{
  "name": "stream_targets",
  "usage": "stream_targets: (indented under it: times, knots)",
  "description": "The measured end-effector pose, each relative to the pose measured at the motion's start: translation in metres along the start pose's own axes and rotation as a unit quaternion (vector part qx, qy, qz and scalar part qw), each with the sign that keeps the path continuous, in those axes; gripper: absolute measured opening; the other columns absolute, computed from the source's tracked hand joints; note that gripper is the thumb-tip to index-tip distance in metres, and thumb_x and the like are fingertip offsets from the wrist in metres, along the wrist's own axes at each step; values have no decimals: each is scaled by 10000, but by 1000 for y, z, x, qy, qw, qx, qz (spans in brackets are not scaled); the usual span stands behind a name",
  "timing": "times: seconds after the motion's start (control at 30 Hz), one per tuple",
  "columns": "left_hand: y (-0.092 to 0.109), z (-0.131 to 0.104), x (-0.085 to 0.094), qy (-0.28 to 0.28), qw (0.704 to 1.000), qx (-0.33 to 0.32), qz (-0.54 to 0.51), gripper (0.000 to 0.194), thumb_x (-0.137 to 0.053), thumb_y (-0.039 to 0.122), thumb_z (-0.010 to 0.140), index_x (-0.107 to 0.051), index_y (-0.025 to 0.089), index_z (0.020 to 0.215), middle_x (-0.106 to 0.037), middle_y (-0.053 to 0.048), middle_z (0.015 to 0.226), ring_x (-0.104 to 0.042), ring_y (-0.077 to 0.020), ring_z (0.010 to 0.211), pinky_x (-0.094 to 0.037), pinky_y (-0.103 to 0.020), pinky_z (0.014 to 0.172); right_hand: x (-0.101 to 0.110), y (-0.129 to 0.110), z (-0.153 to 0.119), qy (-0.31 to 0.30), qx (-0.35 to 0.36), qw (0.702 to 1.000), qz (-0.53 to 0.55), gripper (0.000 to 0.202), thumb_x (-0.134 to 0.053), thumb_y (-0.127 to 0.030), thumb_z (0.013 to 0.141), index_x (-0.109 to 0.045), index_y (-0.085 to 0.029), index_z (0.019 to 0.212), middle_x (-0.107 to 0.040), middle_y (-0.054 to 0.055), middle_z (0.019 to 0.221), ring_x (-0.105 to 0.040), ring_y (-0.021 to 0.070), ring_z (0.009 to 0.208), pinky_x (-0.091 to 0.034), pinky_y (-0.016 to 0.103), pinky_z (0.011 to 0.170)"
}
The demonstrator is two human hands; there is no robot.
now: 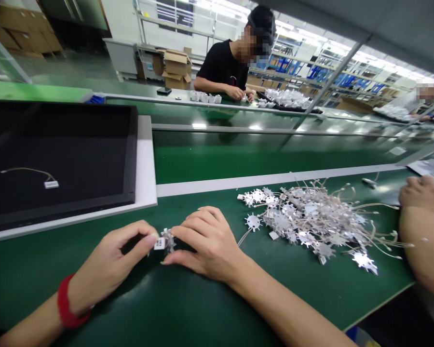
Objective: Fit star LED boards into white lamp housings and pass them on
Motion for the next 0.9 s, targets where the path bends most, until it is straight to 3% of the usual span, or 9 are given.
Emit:
stream_targets:
  times: [0.07, 0.13, 0.3, 0.53, 0.9]
  knots:
    - [-3, -3, -2, 7, 1000, -15, -11, 128, -599, 348, 940, -632, 241, 1002, -651, 39, 835, -607, -143, 760, -480, -262, 722, 0, 0, 0, 0, -5, 1000, 0, 384, -575, -547, 971, -686, -180, 996, -763, 29, 838, -702, 173, 836, -480, 365, 899]
    - [-4, -5, -4, 4, 999, -45, -14, 164, -654, 318, 913, -612, 271, 1064, -636, 55, 858, -603, -137, 778, -484, -261, 753, 0, 0, 0, 2, -9, 1000, 4, 383, -575, -545, 972, -688, -179, 996, -762, 31, 836, -701, 173, 831, -480, 367, 893]
    - [-5, -6, -5, 19, 991, -129, 20, 141, -653, 226, 935, -644, 307, 1050, -642, 72, 881, -589, -117, 793, -472, -236, 777, 0, 0, 1, 8, -14, 1000, 11, 401, -565, -555, 973, -691, -175, 976, -760, 27, 822, -698, 169, 819, -482, 361, 877]
    - [-2, -4, -3, 82, 974, -203, 52, 105, -667, 160, 919, -655, 241, 983, -642, 57, 769, -600, -127, 802, -476, -214, 788, 1, -3, 1, 9, -11, 1000, -23, 383, -581, -552, 968, -691, -185, 977, -766, 16, 823, -700, 168, 820, -454, 376, 930]
    - [-1, -4, -4, 90, 974, -202, 46, 113, -683, 142, 895, -657, 238, 948, -644, 57, 737, -595, -130, 778, -490, -218, 765, -1, -6, 2, 25, -4, 999, -46, 365, -611, -549, 953, -684, -191, 955, -779, -6, 817, -694, 167, 817, -437, 381, 953]
Point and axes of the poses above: each hand's wrist, its own z-axis towards the middle knuckle, its own x-axis out of the back of the hand, y = z × x, the point moved 1 cm from there along z, towards the middle knuckle
